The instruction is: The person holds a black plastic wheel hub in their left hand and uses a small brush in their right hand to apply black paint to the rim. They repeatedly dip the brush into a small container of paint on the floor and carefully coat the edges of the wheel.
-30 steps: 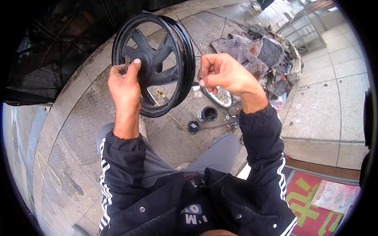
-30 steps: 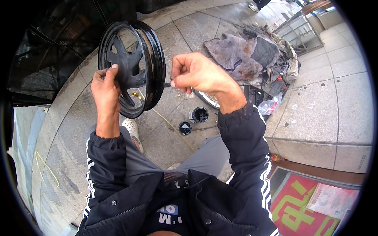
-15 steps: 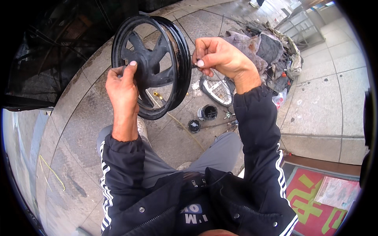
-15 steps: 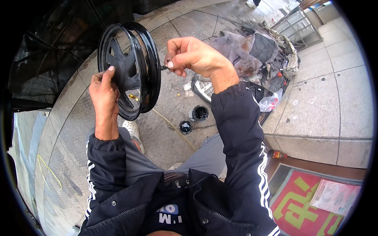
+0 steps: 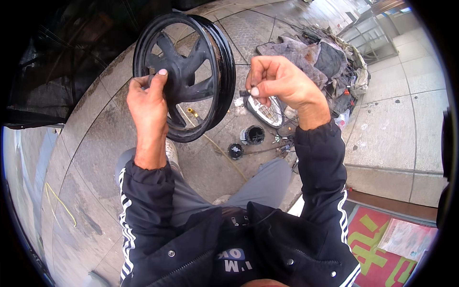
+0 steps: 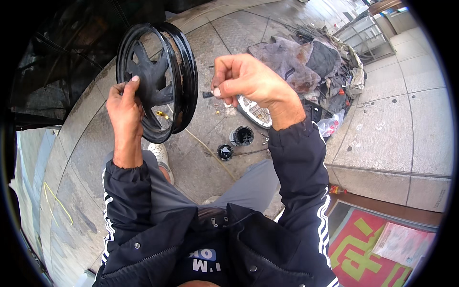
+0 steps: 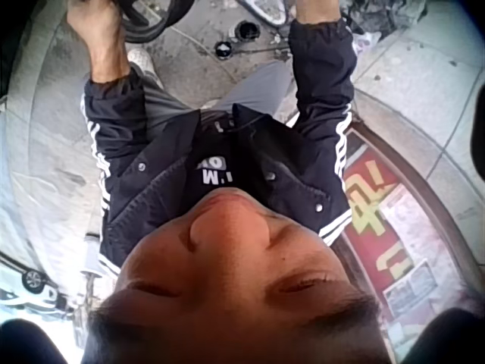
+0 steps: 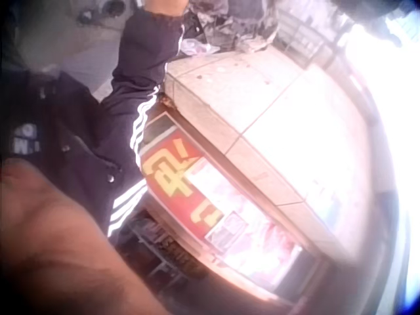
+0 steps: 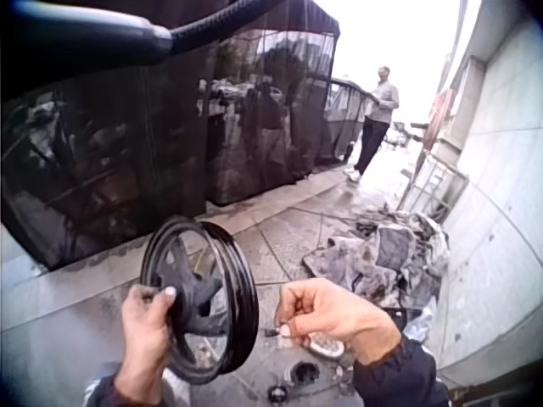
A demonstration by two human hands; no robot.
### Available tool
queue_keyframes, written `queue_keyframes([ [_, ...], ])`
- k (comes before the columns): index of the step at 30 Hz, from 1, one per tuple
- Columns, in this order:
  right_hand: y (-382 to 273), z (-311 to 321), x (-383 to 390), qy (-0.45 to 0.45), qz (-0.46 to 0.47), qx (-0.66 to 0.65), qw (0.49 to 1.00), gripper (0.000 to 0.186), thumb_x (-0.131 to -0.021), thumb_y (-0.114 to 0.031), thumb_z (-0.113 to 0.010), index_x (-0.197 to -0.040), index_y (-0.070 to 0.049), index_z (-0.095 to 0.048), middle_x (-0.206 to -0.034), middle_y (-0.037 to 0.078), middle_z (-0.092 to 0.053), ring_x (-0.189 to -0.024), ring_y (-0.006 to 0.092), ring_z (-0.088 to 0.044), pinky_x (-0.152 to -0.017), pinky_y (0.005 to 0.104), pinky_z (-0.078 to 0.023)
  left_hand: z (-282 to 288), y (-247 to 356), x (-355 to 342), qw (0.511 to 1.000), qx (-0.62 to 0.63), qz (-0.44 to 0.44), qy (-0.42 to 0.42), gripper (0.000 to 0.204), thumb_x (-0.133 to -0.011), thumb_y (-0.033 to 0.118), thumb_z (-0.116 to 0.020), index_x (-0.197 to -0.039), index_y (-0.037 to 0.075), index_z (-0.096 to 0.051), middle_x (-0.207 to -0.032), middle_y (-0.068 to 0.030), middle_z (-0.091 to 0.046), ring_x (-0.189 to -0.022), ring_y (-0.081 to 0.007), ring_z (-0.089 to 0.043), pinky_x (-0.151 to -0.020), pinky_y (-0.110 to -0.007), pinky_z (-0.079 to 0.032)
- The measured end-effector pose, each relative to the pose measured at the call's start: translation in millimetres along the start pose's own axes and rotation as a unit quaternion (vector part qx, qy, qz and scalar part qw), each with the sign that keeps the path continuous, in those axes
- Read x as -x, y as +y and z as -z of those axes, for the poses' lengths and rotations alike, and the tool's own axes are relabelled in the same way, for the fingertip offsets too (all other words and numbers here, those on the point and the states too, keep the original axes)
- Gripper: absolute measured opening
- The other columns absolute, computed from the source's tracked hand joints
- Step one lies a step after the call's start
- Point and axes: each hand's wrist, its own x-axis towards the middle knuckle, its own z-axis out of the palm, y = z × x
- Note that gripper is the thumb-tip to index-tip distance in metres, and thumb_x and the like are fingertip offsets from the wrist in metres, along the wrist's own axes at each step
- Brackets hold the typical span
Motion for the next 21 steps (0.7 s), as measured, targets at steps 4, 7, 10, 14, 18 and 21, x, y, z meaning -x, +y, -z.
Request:
queue_keyframes([
  [4,-15.2,4.9,-23.1,0.076,0.095,-0.001,0.993,0.013,-0.087,-0.003,-0.073,-0.087,-0.004,-0.059,-0.082,0.007,-0.067,-0.063,0.0116,-0.063,-0.056,0.0254,-0.049,-0.2,1.1,0.6,1.000,-0.022,-0.003,0.000,0.036,-0.091,0.019,-0.080,-0.103,-0.005,-0.056,-0.063,0.0044,-0.054,-0.051,-0.0022,-0.041,-0.046,-0.021,-0.029],
  [7,-14.5,8.5,-33.3,0.065,0.070,0.018,0.995,0.014,-0.086,-0.005,-0.074,-0.086,-0.004,-0.060,-0.079,0.005,-0.066,-0.063,0.0112,-0.062,-0.059,0.0260,-0.050,-0.1,-3.1,-0.3,1.000,-0.013,0.001,-0.005,0.036,-0.091,0.019,-0.080,-0.104,-0.005,-0.056,-0.063,0.0044,-0.054,-0.051,-0.0021,-0.041,-0.046,-0.020,-0.029],
  [10,-4.3,8.2,-26.0,0.008,0.039,0.035,0.999,0.012,-0.084,-0.005,-0.074,-0.084,-0.003,-0.062,-0.076,0.006,-0.067,-0.064,0.0117,-0.064,-0.059,0.0258,-0.051,0.6,1.5,1.9,1.000,-0.011,0.007,-0.004,0.036,-0.091,0.019,-0.080,-0.104,-0.006,-0.056,-0.063,0.0041,-0.053,-0.051,-0.0021,-0.041,-0.046,-0.021,-0.029],
  [14,-16.5,9.9,-26.9,0.099,0.094,-0.017,0.990,0.012,-0.084,-0.006,-0.075,-0.085,-0.004,-0.063,-0.076,0.005,-0.067,-0.065,0.0121,-0.065,-0.059,0.0265,-0.052,0.2,2.4,3.0,1.000,-0.005,0.007,0.000,0.037,-0.091,0.019,-0.080,-0.104,-0.005,-0.056,-0.063,0.0035,-0.054,-0.051,-0.0024,-0.042,-0.046,-0.021,-0.030],
  [18,-25.5,4.5,-31.1,0.071,0.093,0.027,0.993,0.015,-0.086,-0.005,-0.075,-0.085,-0.005,-0.060,-0.087,0.007,-0.068,-0.067,0.0110,-0.064,-0.060,0.0256,-0.052,1.2,-0.1,1.2,1.000,-0.011,0.006,-0.004,0.036,-0.091,0.019,-0.080,-0.104,-0.005,-0.056,-0.063,0.0035,-0.054,-0.051,-0.0026,-0.042,-0.046,-0.021,-0.030],
  [21,-17.7,7.0,-26.7,0.029,0.063,0.064,0.996,0.016,-0.086,-0.006,-0.075,-0.084,-0.005,-0.060,-0.088,0.006,-0.068,-0.068,0.0108,-0.064,-0.060,0.0258,-0.052,1.1,-0.4,1.1,1.000,-0.006,0.005,-0.002,0.036,-0.091,0.019,-0.080,-0.103,-0.005,-0.056,-0.063,0.0035,-0.053,-0.051,-0.0027,-0.042,-0.045,-0.021,-0.030],
])
